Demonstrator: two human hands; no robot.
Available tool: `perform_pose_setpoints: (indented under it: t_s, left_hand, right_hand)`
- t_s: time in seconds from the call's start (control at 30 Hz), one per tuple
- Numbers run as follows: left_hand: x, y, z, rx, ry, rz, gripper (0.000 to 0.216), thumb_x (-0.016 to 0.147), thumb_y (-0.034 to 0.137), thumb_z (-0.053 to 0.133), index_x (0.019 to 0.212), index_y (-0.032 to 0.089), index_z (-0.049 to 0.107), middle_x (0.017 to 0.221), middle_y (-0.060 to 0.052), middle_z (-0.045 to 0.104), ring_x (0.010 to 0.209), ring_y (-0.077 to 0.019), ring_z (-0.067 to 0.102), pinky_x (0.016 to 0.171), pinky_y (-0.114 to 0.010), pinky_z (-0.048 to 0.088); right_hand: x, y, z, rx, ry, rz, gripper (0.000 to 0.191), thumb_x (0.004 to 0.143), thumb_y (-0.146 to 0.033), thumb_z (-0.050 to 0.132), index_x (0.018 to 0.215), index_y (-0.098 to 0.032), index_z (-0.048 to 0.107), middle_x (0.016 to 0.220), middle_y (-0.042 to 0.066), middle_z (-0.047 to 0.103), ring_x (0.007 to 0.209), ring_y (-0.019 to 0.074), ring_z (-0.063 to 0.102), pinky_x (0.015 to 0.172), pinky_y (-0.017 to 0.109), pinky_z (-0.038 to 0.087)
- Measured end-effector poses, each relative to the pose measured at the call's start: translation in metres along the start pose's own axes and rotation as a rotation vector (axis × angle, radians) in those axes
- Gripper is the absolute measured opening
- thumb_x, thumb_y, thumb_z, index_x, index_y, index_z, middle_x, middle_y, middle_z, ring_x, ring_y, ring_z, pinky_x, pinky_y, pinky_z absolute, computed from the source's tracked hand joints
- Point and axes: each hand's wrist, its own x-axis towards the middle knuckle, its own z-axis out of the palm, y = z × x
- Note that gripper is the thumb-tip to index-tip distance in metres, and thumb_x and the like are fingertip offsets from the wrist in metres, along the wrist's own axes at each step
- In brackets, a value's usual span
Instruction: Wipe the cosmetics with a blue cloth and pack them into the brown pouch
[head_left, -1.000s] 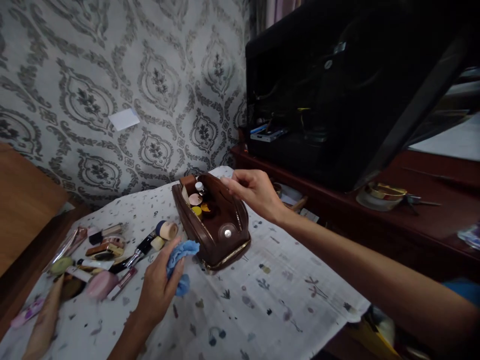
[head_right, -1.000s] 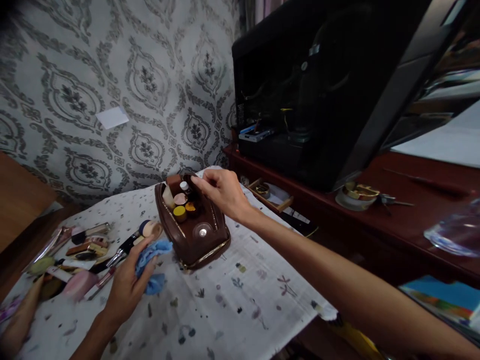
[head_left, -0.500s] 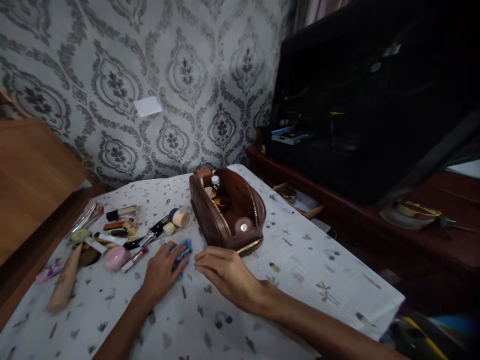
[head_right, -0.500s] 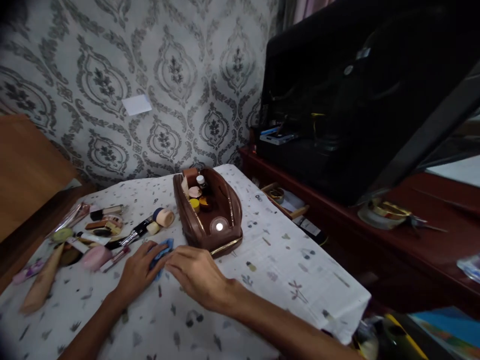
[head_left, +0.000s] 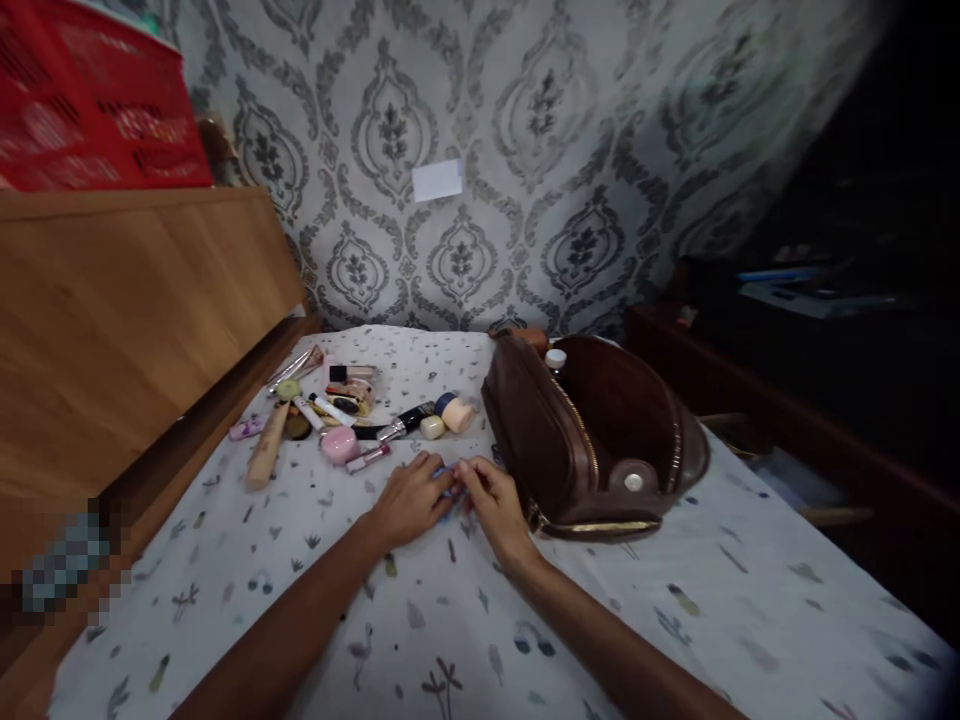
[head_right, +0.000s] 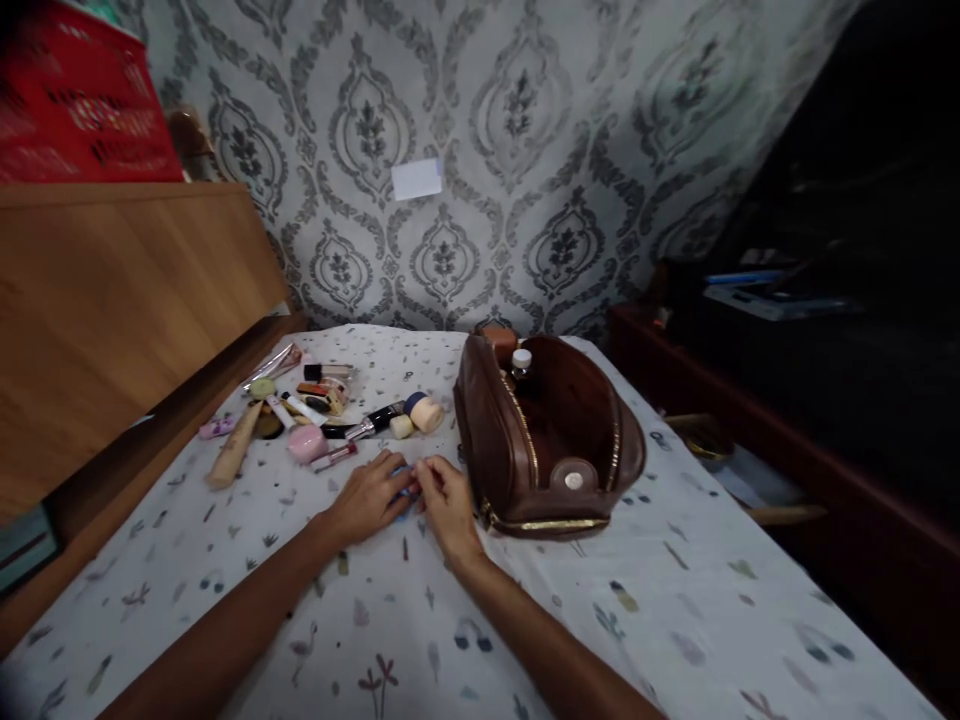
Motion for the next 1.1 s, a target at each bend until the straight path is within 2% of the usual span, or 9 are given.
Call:
perform_pose_setpoints:
  t_s: [0.17, 0.3, 0.43, 0.57, 0.67, 0.73, 0.8, 0.9, 1.1]
  left_hand:
    - [-0.002, -0.009, -0.003, 0.026, -0.004, -0.033, 0.018, 0.098, 0.032, 0.051, 0.107, 0.021, 0.063, 0.104, -0.007, 0.062, 0.106, -0.0222, 0.057, 0.077, -0.030, 0.054]
    - [-0.003, -0.018, -0.005, 0.065, 0.017, -0.112, 0.016, 0.098, 0.028, 0.051, 0.104, 0.020, 0.064, 0.103, -0.008, 0.063, 0.104, -0.0232, 0.059, 0.075, -0.030, 0.054]
    - [-0.004, -0.028, -0.011, 0.110, 0.066, -0.207, 0.015, 0.095, 0.024, 0.055, 0.106, 0.022, 0.065, 0.108, -0.008, 0.065, 0.107, -0.0233, 0.060, 0.079, -0.031, 0.054]
    - [-0.006, -0.049, -0.027, 0.181, 0.152, -0.376, 0.028, 0.095, 0.020, 0.050, 0.121, 0.023, 0.061, 0.120, -0.010, 0.062, 0.112, -0.0266, 0.058, 0.080, -0.035, 0.055]
    - [-0.006, -0.078, -0.044, 0.244, 0.220, -0.535, 0.045, 0.095, 0.014, 0.040, 0.139, 0.018, 0.049, 0.133, -0.017, 0.056, 0.119, -0.0326, 0.053, 0.082, -0.043, 0.055]
    - [-0.005, -0.098, -0.053, 0.269, 0.229, -0.587, 0.055, 0.092, 0.008, 0.035, 0.147, 0.016, 0.041, 0.141, -0.019, 0.051, 0.127, -0.0347, 0.047, 0.084, -0.045, 0.055]
    - [-0.004, -0.116, -0.058, 0.279, 0.189, -0.567, 0.063, 0.088, 0.002, 0.035, 0.148, 0.018, 0.039, 0.147, -0.016, 0.048, 0.134, -0.0329, 0.042, 0.087, -0.043, 0.055]
    - [0.000, -0.131, -0.062, 0.284, 0.097, -0.500, 0.064, 0.084, 0.000, 0.036, 0.143, 0.021, 0.045, 0.144, -0.013, 0.053, 0.130, -0.0287, 0.046, 0.086, -0.039, 0.054]
    - [0.002, -0.136, -0.071, 0.318, 0.011, -0.385, 0.036, 0.090, 0.017, 0.041, 0.122, 0.016, 0.058, 0.122, -0.017, 0.062, 0.113, -0.0322, 0.053, 0.081, -0.042, 0.053]
  right_hand:
    - [-0.005, 0.006, -0.001, -0.075, -0.039, -0.014, 0.054, 0.082, -0.072, 0.055, 0.074, -0.019, 0.057, 0.065, 0.003, 0.061, 0.051, 0.0143, 0.052, 0.047, 0.027, 0.044]
    - [-0.007, 0.005, -0.002, -0.110, -0.084, -0.004, 0.052, 0.083, -0.071, 0.055, 0.078, -0.018, 0.059, 0.066, 0.003, 0.061, 0.051, 0.0138, 0.051, 0.048, 0.027, 0.044]
    - [-0.007, 0.006, -0.001, -0.149, -0.095, -0.012, 0.051, 0.085, -0.068, 0.053, 0.080, -0.018, 0.060, 0.066, 0.003, 0.061, 0.050, 0.0128, 0.049, 0.047, 0.026, 0.042]
    - [-0.008, 0.008, -0.001, -0.173, -0.117, -0.021, 0.046, 0.088, -0.063, 0.050, 0.079, -0.018, 0.058, 0.066, 0.001, 0.060, 0.050, 0.0118, 0.050, 0.048, 0.025, 0.041]
    - [-0.008, 0.009, -0.001, -0.196, -0.116, -0.022, 0.041, 0.090, -0.057, 0.049, 0.078, -0.019, 0.056, 0.066, 0.001, 0.059, 0.049, 0.0112, 0.049, 0.049, 0.024, 0.040]
    - [-0.009, 0.008, -0.001, -0.211, -0.117, -0.027, 0.037, 0.090, -0.053, 0.049, 0.077, -0.019, 0.055, 0.066, 0.000, 0.059, 0.050, 0.0110, 0.049, 0.050, 0.024, 0.040]
    - [-0.009, 0.007, -0.001, -0.216, -0.126, -0.026, 0.033, 0.090, -0.049, 0.049, 0.077, -0.019, 0.055, 0.066, 0.000, 0.058, 0.050, 0.0107, 0.049, 0.050, 0.024, 0.040]
    - [-0.009, 0.005, 0.000, -0.217, -0.132, -0.022, 0.028, 0.090, -0.043, 0.048, 0.076, -0.019, 0.054, 0.066, -0.001, 0.058, 0.050, 0.0101, 0.048, 0.049, 0.023, 0.039]
    - [-0.010, 0.003, 0.001, -0.223, -0.112, -0.024, 0.017, 0.090, -0.028, 0.049, 0.076, -0.020, 0.055, 0.065, -0.002, 0.057, 0.052, 0.0101, 0.049, 0.048, 0.021, 0.038]
